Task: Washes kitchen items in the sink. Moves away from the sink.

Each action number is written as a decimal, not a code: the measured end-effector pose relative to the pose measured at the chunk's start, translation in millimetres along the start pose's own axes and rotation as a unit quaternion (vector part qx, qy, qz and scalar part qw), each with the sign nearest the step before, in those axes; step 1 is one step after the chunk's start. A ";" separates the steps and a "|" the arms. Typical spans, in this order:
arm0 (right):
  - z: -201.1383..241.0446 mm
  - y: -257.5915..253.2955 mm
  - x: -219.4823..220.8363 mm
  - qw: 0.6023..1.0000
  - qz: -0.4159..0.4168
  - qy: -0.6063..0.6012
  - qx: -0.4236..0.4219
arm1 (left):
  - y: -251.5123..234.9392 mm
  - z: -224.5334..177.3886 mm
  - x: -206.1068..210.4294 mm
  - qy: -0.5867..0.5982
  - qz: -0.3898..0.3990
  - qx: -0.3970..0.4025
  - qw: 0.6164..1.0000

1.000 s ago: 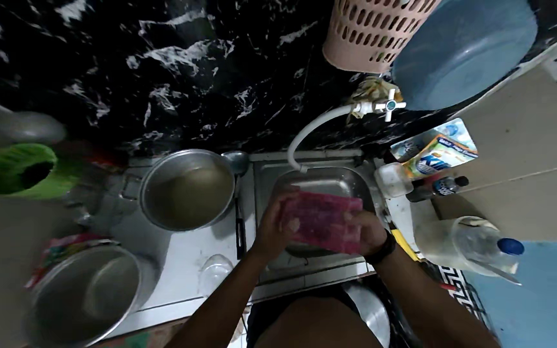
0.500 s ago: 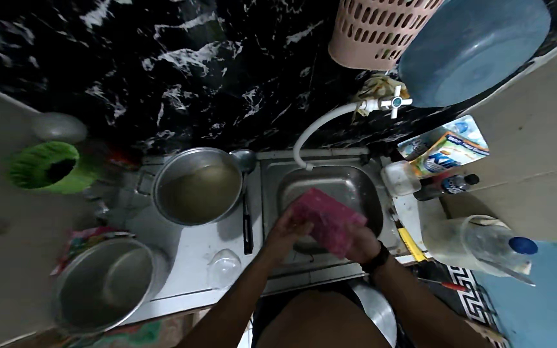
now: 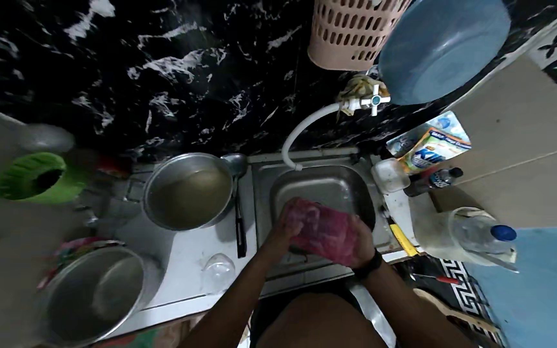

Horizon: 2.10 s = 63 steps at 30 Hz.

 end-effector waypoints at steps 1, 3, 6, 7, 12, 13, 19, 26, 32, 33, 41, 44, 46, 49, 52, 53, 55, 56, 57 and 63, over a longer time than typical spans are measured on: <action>3.2 0.6 -0.3 1.000 -0.021 -0.013 0.001 | 2.7 -4.0 1.0 -0.012 0.014 0.033 0.999; 10.4 5.5 -6.9 0.995 -0.081 0.066 0.005 | 1.8 -7.7 -9.5 -0.018 0.042 0.074 0.996; 35.4 8.9 -22.8 0.913 -0.130 0.382 -0.053 | -9.1 -5.4 -25.4 -0.003 0.070 0.040 0.997; 40.3 10.8 -22.9 0.865 -0.111 0.484 -0.068 | -11.4 -1.4 -26.0 -0.009 0.053 -0.009 0.999; 17.4 17.1 -7.3 0.897 0.013 0.443 -0.009 | -7.5 25.1 -4.3 0.034 -0.045 -0.201 0.978; 10.5 18.5 -9.2 0.942 0.006 0.335 0.005 | -4.4 28.6 0.9 0.044 -0.024 -0.167 0.985; 0.6 13.7 -28.0 0.996 -0.092 0.021 -0.006 | 11.8 -1.5 13.9 -0.021 0.109 0.061 0.992; 12.7 14.0 -21.5 0.974 -0.032 0.221 -0.027 | 4.2 5.6 -12.0 0.035 0.003 -0.105 0.994; -0.3 16.5 -23.6 0.998 0.009 -0.058 -0.021 | 8.3 -2.5 13.8 -0.063 0.219 0.005 0.974; -1.7 19.9 -23.5 1.000 -0.014 -0.017 -0.006 | 7.4 -0.5 8.4 -0.072 0.214 -0.002 0.974; 2.2 18.0 -1.3 0.940 -0.044 0.337 -0.025 | 2.7 23.7 -18.7 0.063 0.000 -0.152 0.986; -11.0 16.0 -18.5 0.991 -0.089 0.101 0.017 | 2.3 29.4 -28.0 0.028 0.002 -0.064 0.998; -5.1 13.1 -22.5 0.994 -0.108 0.016 0.027 | 1.5 21.4 -25.7 -0.036 0.058 0.000 0.998; 0.3 10.2 -17.5 0.994 -0.075 0.072 0.035 | 3.2 22.7 -11.5 -0.078 0.136 0.009 0.988; -8.8 4.3 -4.7 0.974 -0.071 0.211 0.042 | 1.5 38.4 -6.0 -0.012 0.096 -0.039 0.995; -13.4 2.7 -1.0 0.964 -0.055 0.257 0.047 | 0.1 42.9 -6.7 0.005 0.067 -0.049 0.997; -22.8 4.5 9.7 0.917 0.014 0.394 0.063 | -3.7 57.2 -10.4 0.057 0.018 -0.069 0.996; -28.8 6.3 16.8 0.871 0.073 0.481 0.071 | -4.5 64.6 -12.3 0.082 -0.002 -0.090 0.993; -36.6 8.1 21.8 0.812 0.138 0.562 0.079 | -3.8 70.5 -12.7 0.095 -0.015 -0.119 0.988; -80.3 -2.4 1.8 0.512 0.399 0.751 0.121 | -2.9 105.5 -12.5 0.092 0.038 -0.276 0.956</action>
Point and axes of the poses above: each hand's wrist, its own y-axis away from the middle knuckle, its own x-axis out of the palm, z = x × y, the point moved 8 cm from there along -y, towards the middle knuckle, and after that the axes turned 8 degrees about -x, right-handed, at the moved point
